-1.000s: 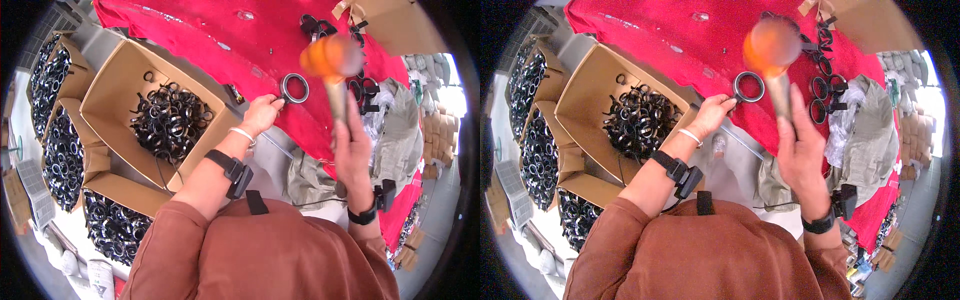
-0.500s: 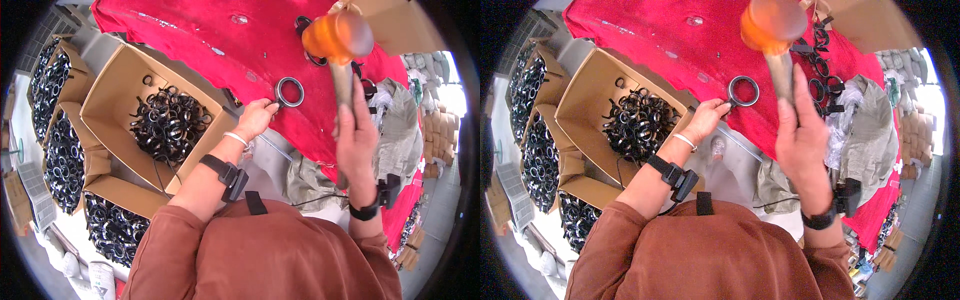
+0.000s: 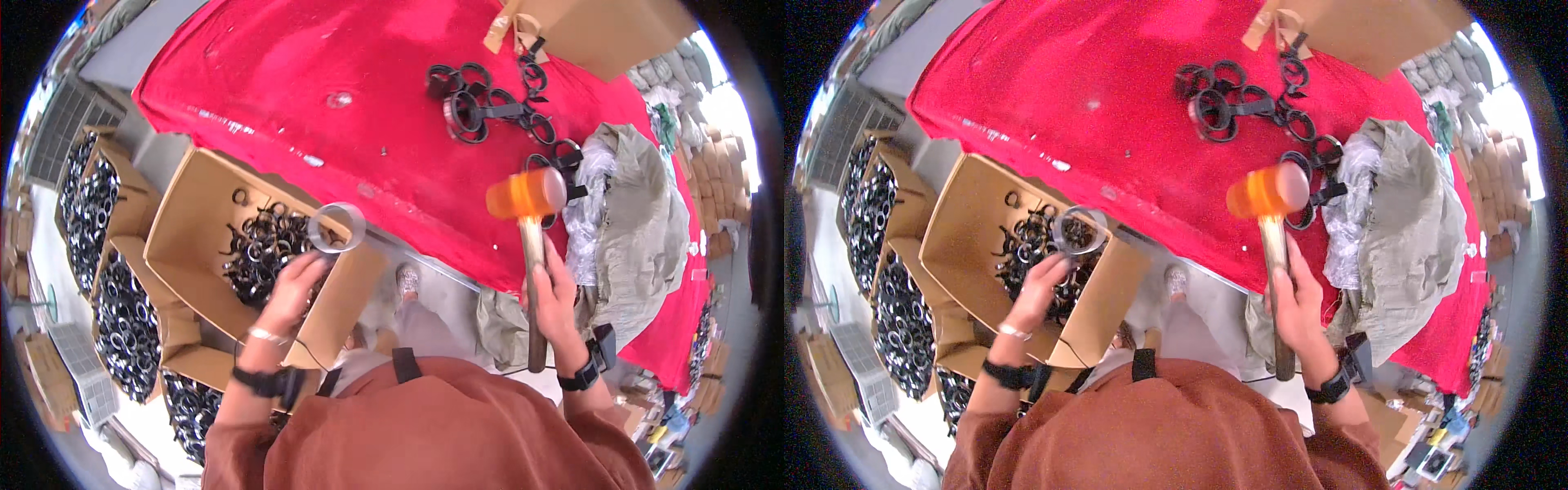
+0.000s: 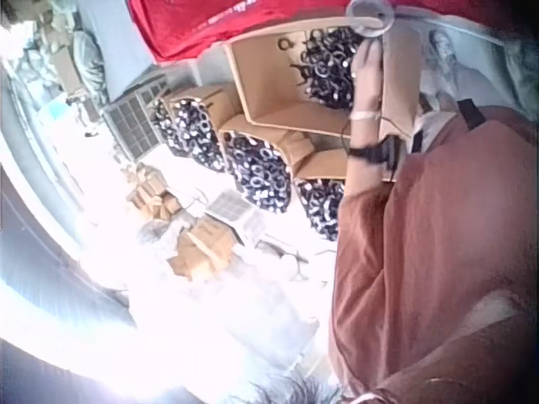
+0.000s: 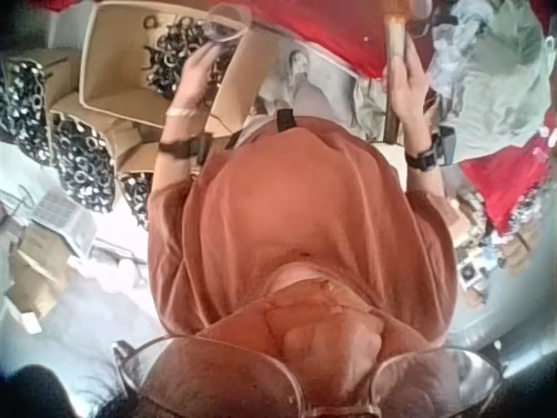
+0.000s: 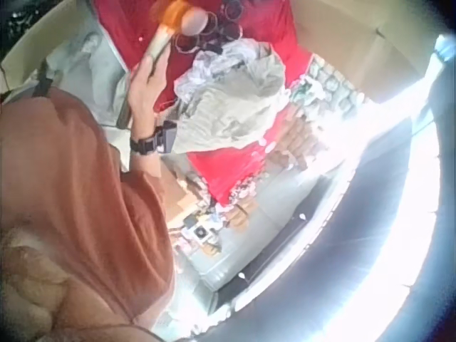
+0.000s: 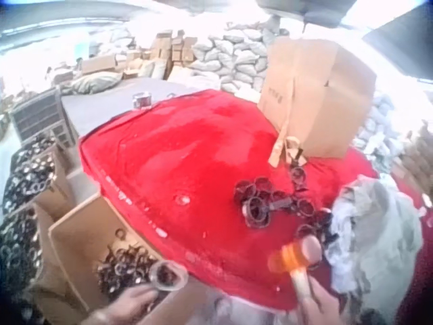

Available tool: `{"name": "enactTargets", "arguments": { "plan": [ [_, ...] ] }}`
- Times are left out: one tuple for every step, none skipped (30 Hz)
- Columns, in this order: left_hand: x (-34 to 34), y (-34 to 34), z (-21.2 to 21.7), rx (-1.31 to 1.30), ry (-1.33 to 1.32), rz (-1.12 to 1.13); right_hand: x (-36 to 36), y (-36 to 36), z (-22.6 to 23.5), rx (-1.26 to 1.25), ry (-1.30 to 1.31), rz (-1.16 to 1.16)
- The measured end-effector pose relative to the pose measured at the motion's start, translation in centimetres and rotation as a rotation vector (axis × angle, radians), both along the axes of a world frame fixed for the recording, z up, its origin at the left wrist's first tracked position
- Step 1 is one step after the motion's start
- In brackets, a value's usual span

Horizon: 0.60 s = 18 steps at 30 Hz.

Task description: Fitting metal clips onto plastic rings using a rubber mallet at an assembly station.

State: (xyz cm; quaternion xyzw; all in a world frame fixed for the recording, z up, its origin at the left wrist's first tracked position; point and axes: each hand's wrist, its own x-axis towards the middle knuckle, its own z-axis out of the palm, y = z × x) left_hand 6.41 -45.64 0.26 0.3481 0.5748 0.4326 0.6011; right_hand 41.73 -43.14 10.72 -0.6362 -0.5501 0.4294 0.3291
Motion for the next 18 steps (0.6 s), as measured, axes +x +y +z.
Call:
{"name": "enactTargets", "arguments": {
  "plan": [
    [-3.9,-0.9,-1.7,0.253,0.570,-0.192,0.6,-0.9,0.1,-0.007,0.070,-0.004],
    [-6.1,-2.1,-2.8,0.128,1.022,-0.113,1.0,-1.6,0.3,-0.044,0.097,-0.001],
    [-5.5,-1.8,-2.0,0.052,1.347,0.065,1.5,-2.1,-0.1,-0.048,0.093,-0.006],
    [-5.0,-0.2,-1.1,0.181,1.398,0.131,2.0,-2.6,-0.6,-0.052,0.088,-0.013],
    [-3.2,2.5,1.1,0.284,1.279,0.075,2.6,-3.0,-1.1,-0.068,0.087,-0.036],
    [-0.7,5.4,3.5,0.380,1.162,0.019,3.4,-3.3,-1.7,-0.093,0.124,-0.047],
    [2.4,8.5,4.6,0.579,1.139,-0.043,3.9,-3.5,-2.1,-0.134,0.152,-0.087],
    [5.1,11.0,6.2,0.763,1.135,-0.092,4.1,-3.5,-2.3,-0.177,0.199,-0.102],
    [8.0,13.9,7.0,0.859,1.102,-0.140,4.3,-3.5,-2.4,-0.172,0.213,-0.102],
    [12.2,16.5,8.3,0.766,1.107,-0.202,4.9,-3.6,-2.6,-0.181,0.193,-0.109],
    [15.3,19.0,9.2,0.725,1.113,-0.272,5.3,-3.7,-2.6,-0.192,0.182,-0.100],
    [17.7,21.4,10.0,0.700,1.136,-0.377,5.4,-3.7,-2.3,-0.188,0.193,-0.100],
    [19.8,23.3,10.1,0.733,1.204,-0.370,5.6,-3.8,-2.1,-0.205,0.193,-0.094],
    [21.6,25.3,9.6,0.749,1.258,-0.367,5.7,-3.7,-1.9,-0.227,0.189,-0.089],
    [23.2,27.0,9.0,0.765,1.274,-0.348,5.9,-3.8,-1.6,-0.233,0.192,-0.088],
    [23.8,28.7,8.1,0.764,1.286,-0.346,6.1,-3.7,-1.6,-0.230,0.201,-0.082],
    [24.2,30.3,6.9,0.725,1.335,-0.375,6.2,-3.7,-1.6,-0.223,0.206,-0.091],
    [24.9,31.1,6.7,0.690,1.375,-0.414,6.6,-3.8,-1.6,-0.219,0.207,-0.112]
  ]
}}
